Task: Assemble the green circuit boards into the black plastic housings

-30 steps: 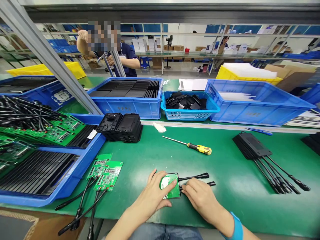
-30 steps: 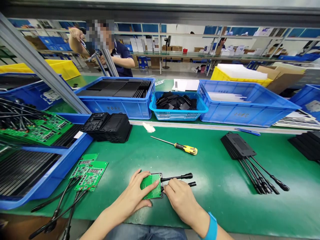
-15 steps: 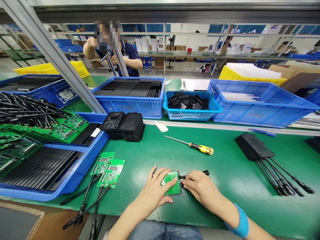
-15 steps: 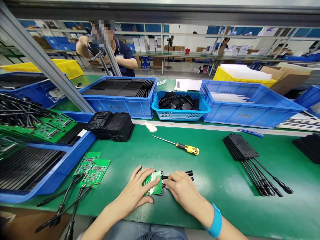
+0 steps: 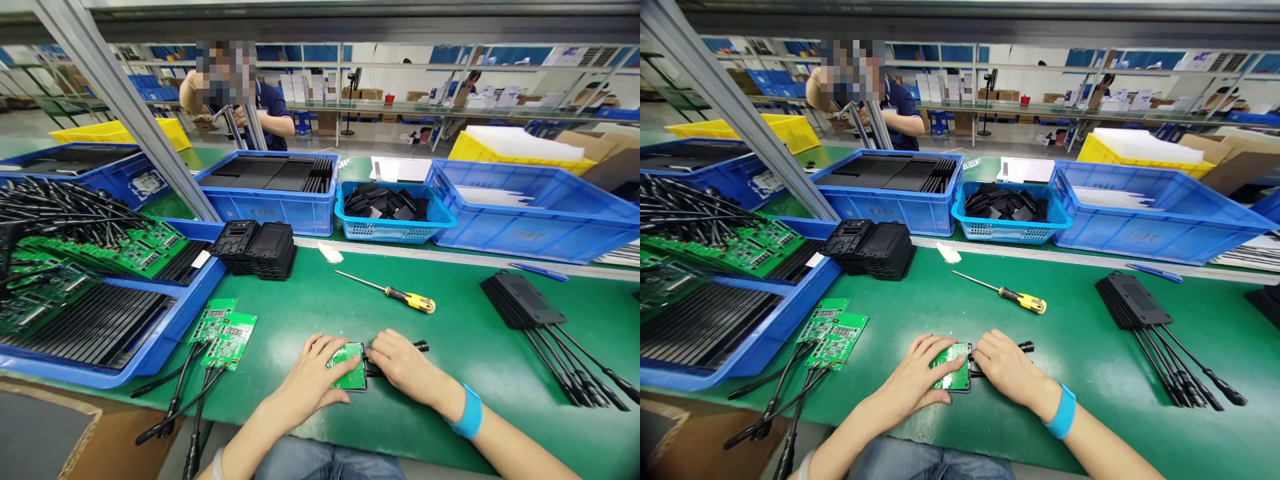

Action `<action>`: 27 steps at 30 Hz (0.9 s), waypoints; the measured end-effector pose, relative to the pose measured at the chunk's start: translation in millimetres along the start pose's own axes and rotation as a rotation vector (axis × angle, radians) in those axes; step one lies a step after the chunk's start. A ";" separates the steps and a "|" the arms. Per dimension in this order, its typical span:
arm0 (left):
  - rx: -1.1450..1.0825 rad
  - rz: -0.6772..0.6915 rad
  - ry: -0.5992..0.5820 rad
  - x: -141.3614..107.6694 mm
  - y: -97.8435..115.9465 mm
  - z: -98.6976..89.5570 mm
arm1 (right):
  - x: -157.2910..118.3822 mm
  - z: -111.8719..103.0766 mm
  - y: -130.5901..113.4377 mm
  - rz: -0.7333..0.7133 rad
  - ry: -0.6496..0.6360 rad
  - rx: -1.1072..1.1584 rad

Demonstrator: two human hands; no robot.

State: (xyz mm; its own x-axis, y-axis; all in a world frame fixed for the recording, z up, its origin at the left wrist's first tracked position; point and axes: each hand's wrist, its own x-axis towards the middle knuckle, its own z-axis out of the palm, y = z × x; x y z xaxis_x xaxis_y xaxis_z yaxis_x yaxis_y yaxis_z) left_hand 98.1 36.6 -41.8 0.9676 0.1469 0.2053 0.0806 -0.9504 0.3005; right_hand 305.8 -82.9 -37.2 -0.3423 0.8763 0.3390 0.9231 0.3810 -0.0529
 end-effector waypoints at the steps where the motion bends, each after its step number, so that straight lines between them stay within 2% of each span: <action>1: 0.000 0.003 -0.005 0.3 -0.4 -0.1 | -0.2 -0.1 0.5 -0.053 0.004 -0.008; 4: 0.003 0.006 -0.025 0.8 -2.0 0.5 | -2.3 1.2 1.7 -0.161 0.016 -0.014; 7: 0.002 0.002 -0.032 0.6 -3.1 1.7 | -3.3 0.0 4.7 -0.196 0.011 0.003; 9: 0.005 -0.001 -0.029 0.3 -3.0 2.3 | -2.7 -4.4 6.4 -0.156 -0.008 0.014; 13: 0.042 0.005 -0.017 1.0 -0.4 2.2 | -3.6 -12.5 -0.3 0.028 -0.035 0.062; 16: 0.065 0.033 0.004 2.2 2.0 2.4 | -9.6 -6.7 -12.6 0.119 0.063 0.198; 19: 0.044 0.076 0.024 2.4 1.8 4.3 | -16.5 5.4 -20.5 0.115 0.168 0.237; 24: 0.075 0.123 0.048 2.6 -2.3 2.7 | -20.7 12.5 -19.4 0.049 0.182 0.191; 27: 0.102 0.165 -0.002 7.4 -4.4 -5.5 | -19.6 10.6 -17.8 0.015 0.179 0.164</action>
State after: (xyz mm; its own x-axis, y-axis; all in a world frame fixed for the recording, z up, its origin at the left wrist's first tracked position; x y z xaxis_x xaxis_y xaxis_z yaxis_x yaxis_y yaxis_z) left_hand 103.6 43.4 -36.4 0.9702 -0.0133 0.2419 -0.0553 -0.9843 0.1675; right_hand 294.3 -103.8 -52.8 -0.2790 0.8212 0.4978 0.8819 0.4242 -0.2056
